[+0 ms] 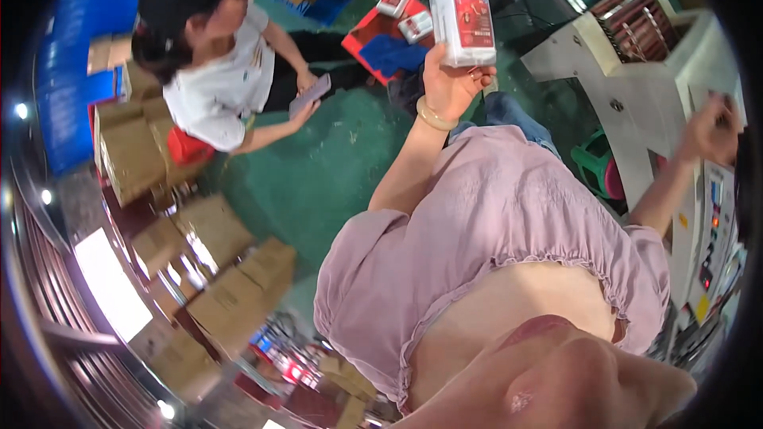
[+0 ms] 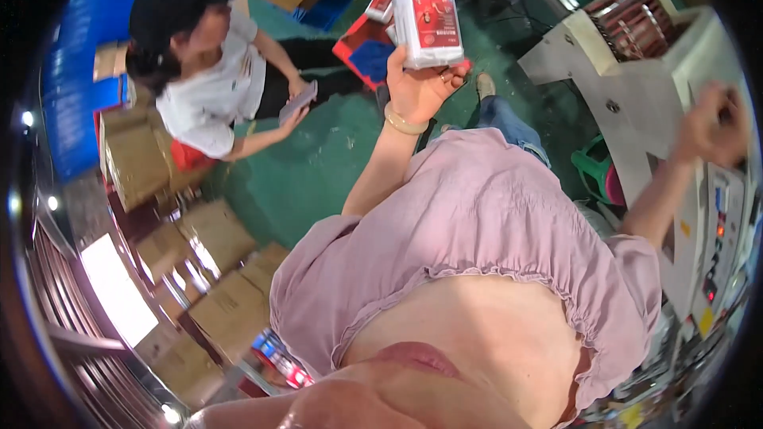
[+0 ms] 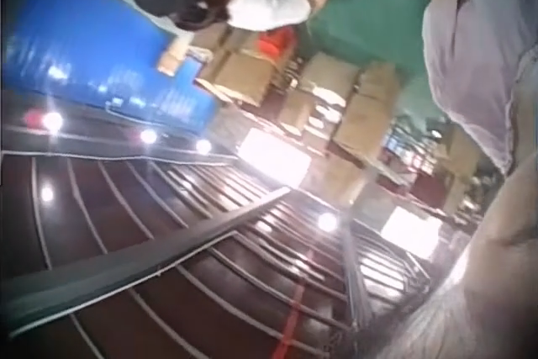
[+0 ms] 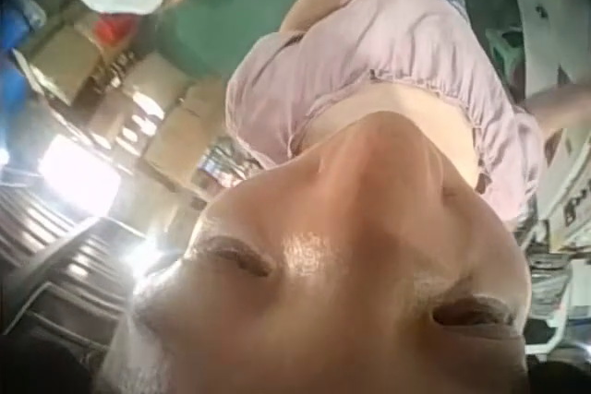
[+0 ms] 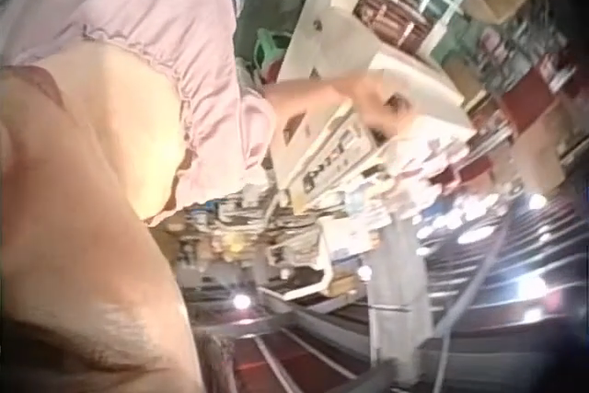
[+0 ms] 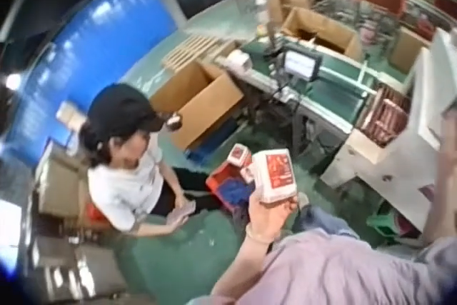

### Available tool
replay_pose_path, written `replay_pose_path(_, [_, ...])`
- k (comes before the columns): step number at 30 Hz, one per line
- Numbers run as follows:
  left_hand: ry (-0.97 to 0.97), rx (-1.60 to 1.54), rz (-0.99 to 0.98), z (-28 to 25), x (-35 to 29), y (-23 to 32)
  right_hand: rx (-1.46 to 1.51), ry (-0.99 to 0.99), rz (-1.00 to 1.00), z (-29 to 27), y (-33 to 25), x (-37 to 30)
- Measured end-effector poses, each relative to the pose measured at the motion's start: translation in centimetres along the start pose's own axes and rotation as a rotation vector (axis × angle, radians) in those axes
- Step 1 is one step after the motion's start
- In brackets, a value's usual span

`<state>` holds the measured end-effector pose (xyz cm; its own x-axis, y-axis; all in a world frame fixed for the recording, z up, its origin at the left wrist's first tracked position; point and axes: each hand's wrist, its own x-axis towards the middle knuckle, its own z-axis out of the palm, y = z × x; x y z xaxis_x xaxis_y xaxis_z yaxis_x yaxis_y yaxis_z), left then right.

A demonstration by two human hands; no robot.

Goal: Sorting and packing cylindrical containers from an assembly line into cardboard boxes.

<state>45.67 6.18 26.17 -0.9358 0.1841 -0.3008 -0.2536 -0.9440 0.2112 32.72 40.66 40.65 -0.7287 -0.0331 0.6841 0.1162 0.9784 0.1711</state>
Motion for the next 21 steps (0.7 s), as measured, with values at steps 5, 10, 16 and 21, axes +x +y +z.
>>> replay_pose_path(5, [0.330,0.097,0.195,-6.8,-5.9,-0.6,1.358,-0.655,-0.143,15.9,-19.4,-9.5])
replay_pose_path(10, [0.717,-0.017,0.386,-9.6,-13.2,-1.8,1.128,-0.805,-0.875,25.8,-37.4,-14.0])
replay_pose_path(16, [0.793,-0.120,0.572,-10.4,-13.3,-3.2,0.766,-0.725,-1.468,27.4,-48.5,-21.7])
replay_pose_path(21, [0.828,-0.179,0.590,-10.3,-11.1,-3.8,0.603,-0.717,-1.606,24.1,-48.9,-20.8])
